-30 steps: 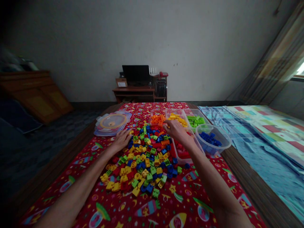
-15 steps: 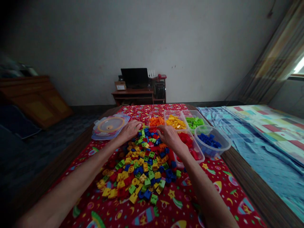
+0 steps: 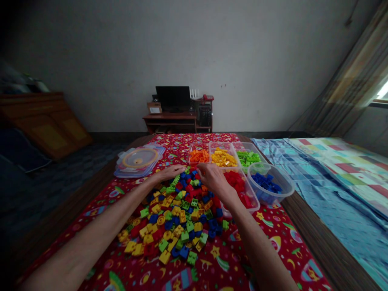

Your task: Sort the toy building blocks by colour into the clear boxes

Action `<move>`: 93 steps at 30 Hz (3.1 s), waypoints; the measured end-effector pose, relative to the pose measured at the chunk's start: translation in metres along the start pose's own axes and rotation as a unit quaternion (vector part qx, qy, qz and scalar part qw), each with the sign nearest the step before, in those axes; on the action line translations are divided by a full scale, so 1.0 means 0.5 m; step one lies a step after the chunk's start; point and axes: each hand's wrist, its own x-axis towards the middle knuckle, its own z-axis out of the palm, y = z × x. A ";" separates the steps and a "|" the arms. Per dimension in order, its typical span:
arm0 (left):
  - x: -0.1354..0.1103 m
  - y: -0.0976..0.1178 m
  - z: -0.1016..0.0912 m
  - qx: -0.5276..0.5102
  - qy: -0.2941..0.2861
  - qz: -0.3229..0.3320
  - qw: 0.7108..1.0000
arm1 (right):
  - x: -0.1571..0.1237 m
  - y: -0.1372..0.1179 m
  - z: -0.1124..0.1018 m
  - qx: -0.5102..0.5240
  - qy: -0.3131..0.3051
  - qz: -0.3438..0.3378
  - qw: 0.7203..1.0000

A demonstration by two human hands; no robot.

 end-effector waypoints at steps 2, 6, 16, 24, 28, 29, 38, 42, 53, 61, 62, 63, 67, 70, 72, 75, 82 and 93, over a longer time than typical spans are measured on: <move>-0.025 0.017 0.000 -0.006 -0.034 0.019 0.999 | 0.000 -0.002 0.004 0.004 -0.002 -0.004 1.000; -0.067 0.056 0.000 -0.026 -0.051 0.035 0.998 | 0.000 0.001 0.009 0.012 -0.014 -0.007 1.000; -0.107 0.099 0.013 -0.256 0.016 -0.068 0.964 | -0.009 -0.012 0.023 0.066 -0.037 -0.068 0.995; -0.127 0.122 -0.013 -0.114 0.038 -0.022 0.993 | -0.015 -0.032 0.037 -0.004 -0.064 -0.068 0.996; -0.142 0.102 -0.066 -0.054 0.082 -0.046 0.994 | 0.012 0.023 0.008 -0.022 -0.016 0.002 1.000; -0.146 0.089 -0.077 -0.061 0.086 -0.052 0.993 | 0.026 0.043 -0.002 -0.036 -0.005 0.028 0.999; -0.162 -0.021 -0.087 0.063 0.084 -0.096 0.990 | 0.129 0.180 -0.047 -0.200 0.003 0.183 0.963; -0.165 -0.032 -0.064 0.103 0.068 -0.068 0.990 | 0.102 0.144 -0.042 -0.190 0.023 0.166 0.967; -0.157 -0.035 -0.056 0.119 0.080 -0.103 0.984 | 0.000 -0.057 0.012 -0.016 -0.057 0.016 0.998; -0.151 -0.039 -0.042 0.041 0.108 -0.121 0.986 | -0.052 -0.141 0.026 -0.024 -0.221 -0.088 0.971; -0.150 -0.035 -0.044 0.029 0.121 -0.127 0.984 | -0.060 -0.146 0.031 -0.042 -0.227 -0.099 0.968; -0.150 -0.029 -0.047 0.011 0.134 -0.134 0.982 | -0.067 -0.149 0.037 -0.058 -0.227 -0.111 0.966; -0.155 0.018 -0.067 -0.111 0.137 -0.149 0.973 | -0.087 -0.149 0.059 -0.076 -0.203 -0.147 0.965; -0.163 0.070 -0.079 -0.194 0.095 -0.150 0.965 | -0.086 -0.139 0.060 -0.048 -0.204 -0.157 0.965; -0.168 0.104 -0.082 -0.249 0.070 -0.158 0.953 | -0.078 -0.130 0.054 -0.009 -0.196 -0.156 0.968; -0.173 0.140 -0.083 -0.310 0.060 -0.163 0.935 | -0.062 -0.115 0.040 0.067 -0.140 -0.127 0.980; -0.171 0.162 -0.068 -0.339 0.043 -0.139 0.929 | -0.025 -0.081 0.040 0.283 -0.072 0.007 0.956; -0.166 0.161 -0.029 -0.313 0.048 -0.125 0.940 | -0.026 -0.089 0.046 0.217 -0.043 -0.010 0.975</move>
